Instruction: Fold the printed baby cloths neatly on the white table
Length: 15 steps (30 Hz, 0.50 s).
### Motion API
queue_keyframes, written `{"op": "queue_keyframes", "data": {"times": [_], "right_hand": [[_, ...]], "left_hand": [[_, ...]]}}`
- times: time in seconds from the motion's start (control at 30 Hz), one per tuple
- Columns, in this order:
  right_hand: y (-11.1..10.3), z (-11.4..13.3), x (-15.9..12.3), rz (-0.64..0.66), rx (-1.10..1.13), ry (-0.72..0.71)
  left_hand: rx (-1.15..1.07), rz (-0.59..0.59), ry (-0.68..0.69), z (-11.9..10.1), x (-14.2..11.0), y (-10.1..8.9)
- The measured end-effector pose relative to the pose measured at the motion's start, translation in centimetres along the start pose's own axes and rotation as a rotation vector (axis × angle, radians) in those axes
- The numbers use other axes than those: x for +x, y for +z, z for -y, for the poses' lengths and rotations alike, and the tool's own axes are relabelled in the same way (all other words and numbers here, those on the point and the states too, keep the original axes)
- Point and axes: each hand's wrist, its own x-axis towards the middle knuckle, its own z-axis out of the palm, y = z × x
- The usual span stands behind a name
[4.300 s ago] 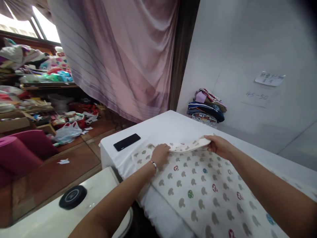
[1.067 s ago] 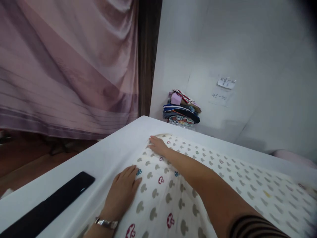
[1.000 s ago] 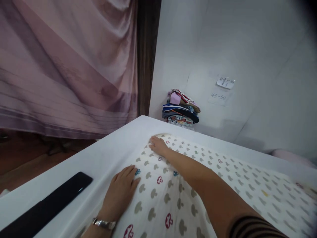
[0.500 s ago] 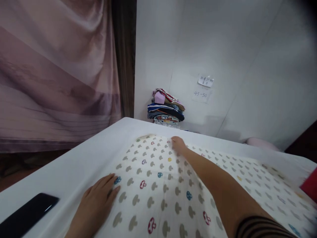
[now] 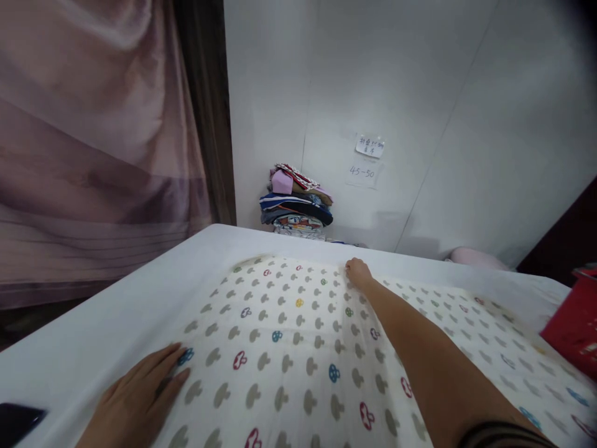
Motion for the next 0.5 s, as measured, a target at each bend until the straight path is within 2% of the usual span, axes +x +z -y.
{"op": "queue_keyframes", "data": {"times": [0.23, 0.33, 0.5], "right_hand": [[0.0, -0.6, -1.0, -0.024, 0.013, -0.068], [-0.2, -1.1, -0.7, 0.019, 0.036, -0.065], [-0.6, -1.4, 1.4, 0.127, 0.024, -0.082]], "left_hand": [[-0.007, -0.063, 0.025, 1.0, 0.3, 1.1], [-0.017, -0.067, 0.027, 0.8, 0.3, 0.9], [-0.026, -0.035, -0.011, 0.1, 0.4, 0.0]]}}
